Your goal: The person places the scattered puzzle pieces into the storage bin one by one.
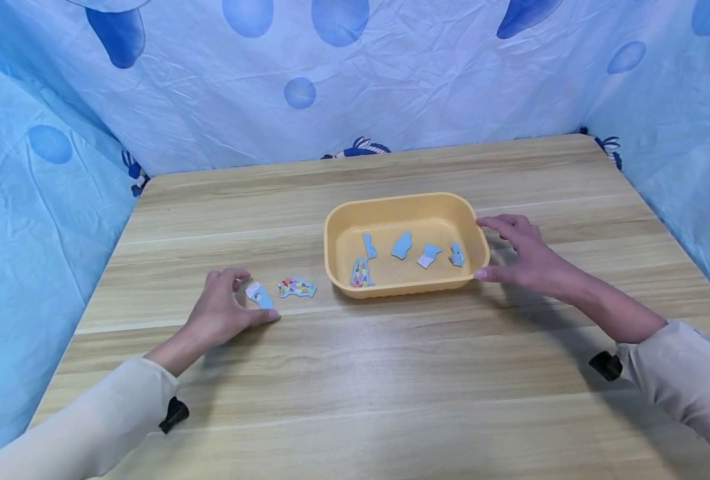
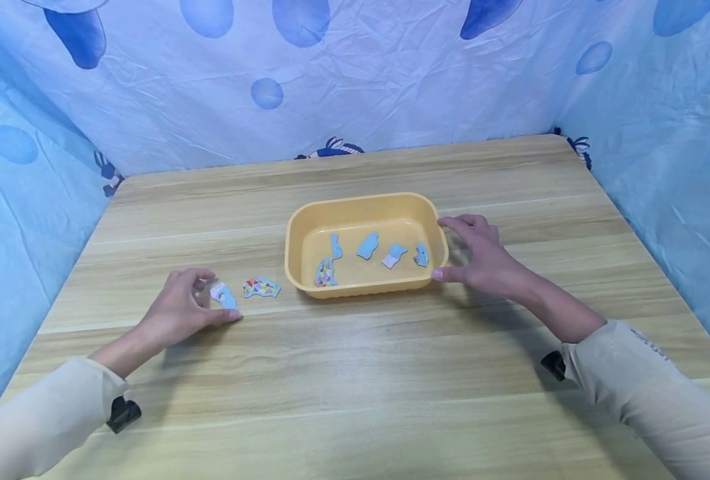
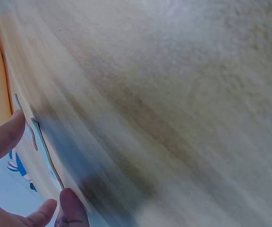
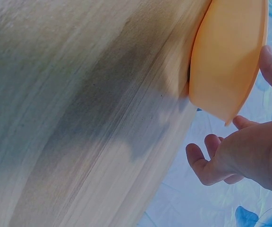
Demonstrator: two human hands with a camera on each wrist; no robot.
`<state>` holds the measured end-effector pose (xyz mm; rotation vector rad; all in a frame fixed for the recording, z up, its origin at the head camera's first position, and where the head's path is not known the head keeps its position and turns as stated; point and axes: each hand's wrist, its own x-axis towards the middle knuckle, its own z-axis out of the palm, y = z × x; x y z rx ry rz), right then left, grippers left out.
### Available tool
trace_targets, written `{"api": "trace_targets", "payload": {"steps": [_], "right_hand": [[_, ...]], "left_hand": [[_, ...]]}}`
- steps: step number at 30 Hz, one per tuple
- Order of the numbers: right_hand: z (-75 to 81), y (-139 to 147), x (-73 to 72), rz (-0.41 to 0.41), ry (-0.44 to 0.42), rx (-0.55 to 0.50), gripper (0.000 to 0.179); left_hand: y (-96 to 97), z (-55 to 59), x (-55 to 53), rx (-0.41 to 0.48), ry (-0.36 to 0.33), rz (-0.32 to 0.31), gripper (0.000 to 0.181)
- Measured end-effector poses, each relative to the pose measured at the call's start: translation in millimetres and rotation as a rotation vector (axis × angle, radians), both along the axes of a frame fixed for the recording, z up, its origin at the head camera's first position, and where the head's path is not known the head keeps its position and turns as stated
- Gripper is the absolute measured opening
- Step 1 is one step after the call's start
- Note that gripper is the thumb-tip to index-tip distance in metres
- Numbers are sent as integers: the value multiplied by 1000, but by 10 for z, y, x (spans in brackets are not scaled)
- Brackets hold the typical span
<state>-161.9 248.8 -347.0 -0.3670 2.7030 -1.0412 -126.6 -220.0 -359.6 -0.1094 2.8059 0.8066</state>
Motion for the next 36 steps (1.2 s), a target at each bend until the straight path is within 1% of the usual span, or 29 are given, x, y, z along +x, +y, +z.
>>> {"api": "trace_targets", "payload": {"steps": [8, 19, 23, 31, 33, 36], "right_hand": [[-8, 1, 0, 0, 5, -4, 88], [7, -2, -5, -5, 1, -4, 89], [6, 1, -6, -4, 3, -6, 89], [5, 2, 0, 0, 2, -9, 88], [4, 0, 0, -1, 0, -7, 88], [4, 0, 1, 0, 0, -8, 88]], "left_hand": [[-36, -66, 26, 2, 42, -8, 89], [-71, -121, 22, 71, 60, 23, 75], [-73, -143, 15, 78, 76, 13, 73], [-71, -166, 19, 42, 107, -27, 71], [-73, -165, 12, 50, 111, -28, 70], [-78, -157, -7, 85, 121, -24, 68]]}}
